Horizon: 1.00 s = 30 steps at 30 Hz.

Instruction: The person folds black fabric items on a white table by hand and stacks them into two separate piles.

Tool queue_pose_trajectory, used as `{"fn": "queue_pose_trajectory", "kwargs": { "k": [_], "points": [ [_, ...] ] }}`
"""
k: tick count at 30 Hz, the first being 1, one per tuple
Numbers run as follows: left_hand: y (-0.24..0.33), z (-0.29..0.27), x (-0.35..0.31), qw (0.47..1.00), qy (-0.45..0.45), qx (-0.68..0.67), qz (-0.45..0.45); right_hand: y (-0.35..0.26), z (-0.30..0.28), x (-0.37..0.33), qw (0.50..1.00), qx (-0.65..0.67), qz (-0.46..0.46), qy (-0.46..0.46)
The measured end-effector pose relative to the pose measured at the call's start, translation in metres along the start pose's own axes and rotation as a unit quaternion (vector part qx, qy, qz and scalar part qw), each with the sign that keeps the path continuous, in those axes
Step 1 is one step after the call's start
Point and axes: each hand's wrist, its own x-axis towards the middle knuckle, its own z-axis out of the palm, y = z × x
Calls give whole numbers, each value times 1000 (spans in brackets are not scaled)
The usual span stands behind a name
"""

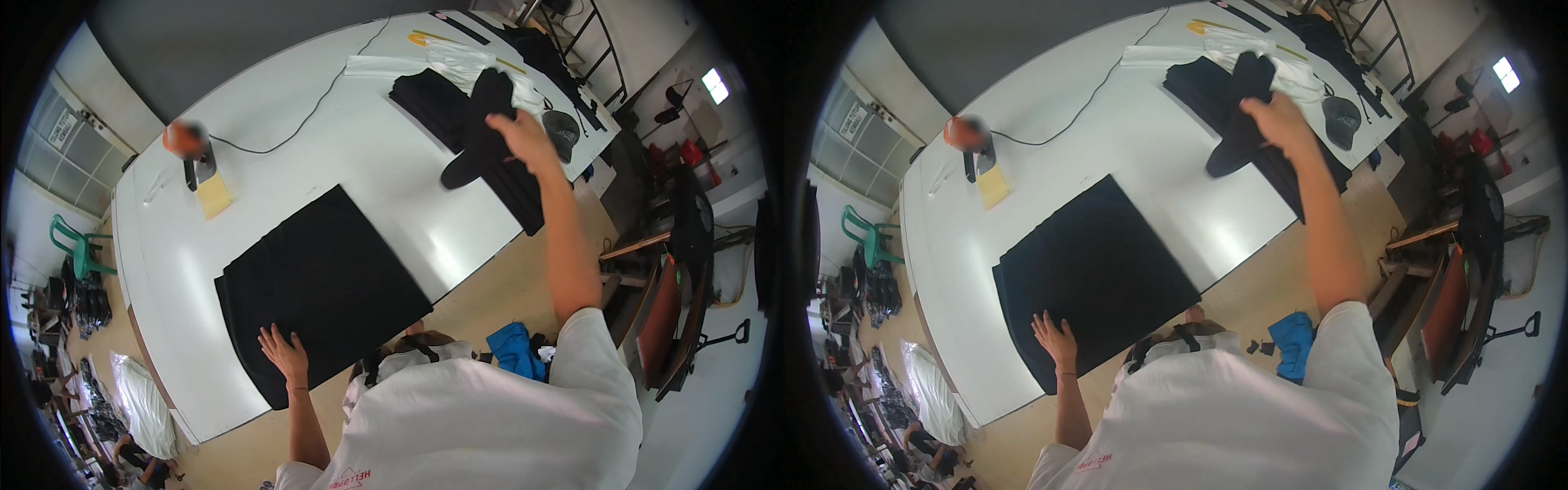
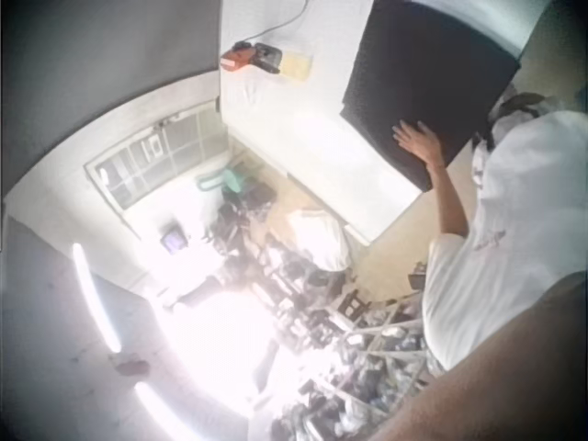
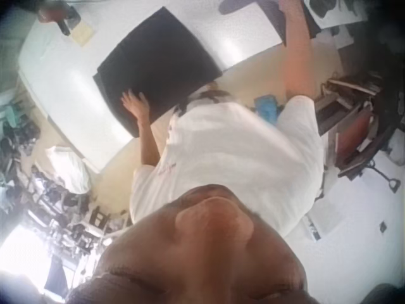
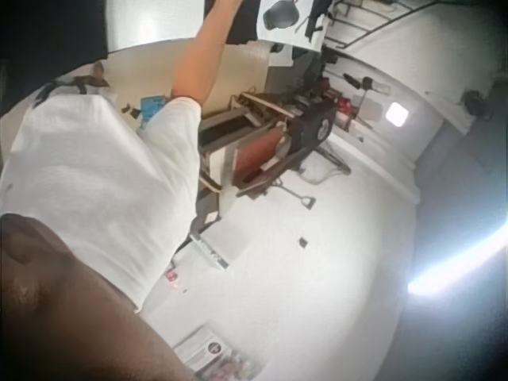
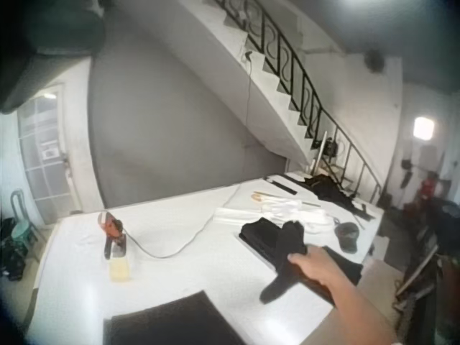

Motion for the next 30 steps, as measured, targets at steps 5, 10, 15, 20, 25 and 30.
{"fn": "queue_pose_trajectory", "kwargs": {
  "k": [5, 10, 15, 20, 25, 30],
  "points": [
    [22, 14, -26, 998, 1, 9, -61, 54, -135, 67, 974, 96, -86, 185],
    [1, 6, -72, 986, 8, 41, -160, 156, -158, 50, 920, 320, 64, 219],
    [2, 1, -100, 964, -2, 28, -264, 363, -138, 37, 884, 289, 303, 207],
    [-70, 15, -138, 933, 83, -55, -346, 369, -125, 30, 892, 323, 275, 156],
    [-91, 14, -132, 700, 130, -425, -559, 373, -114, 20, 848, 358, 245, 304],
    [-154, 43, -144, 657, 89, -622, -417, 495, 10, -88, 737, 476, 426, 223]
  ]
}}
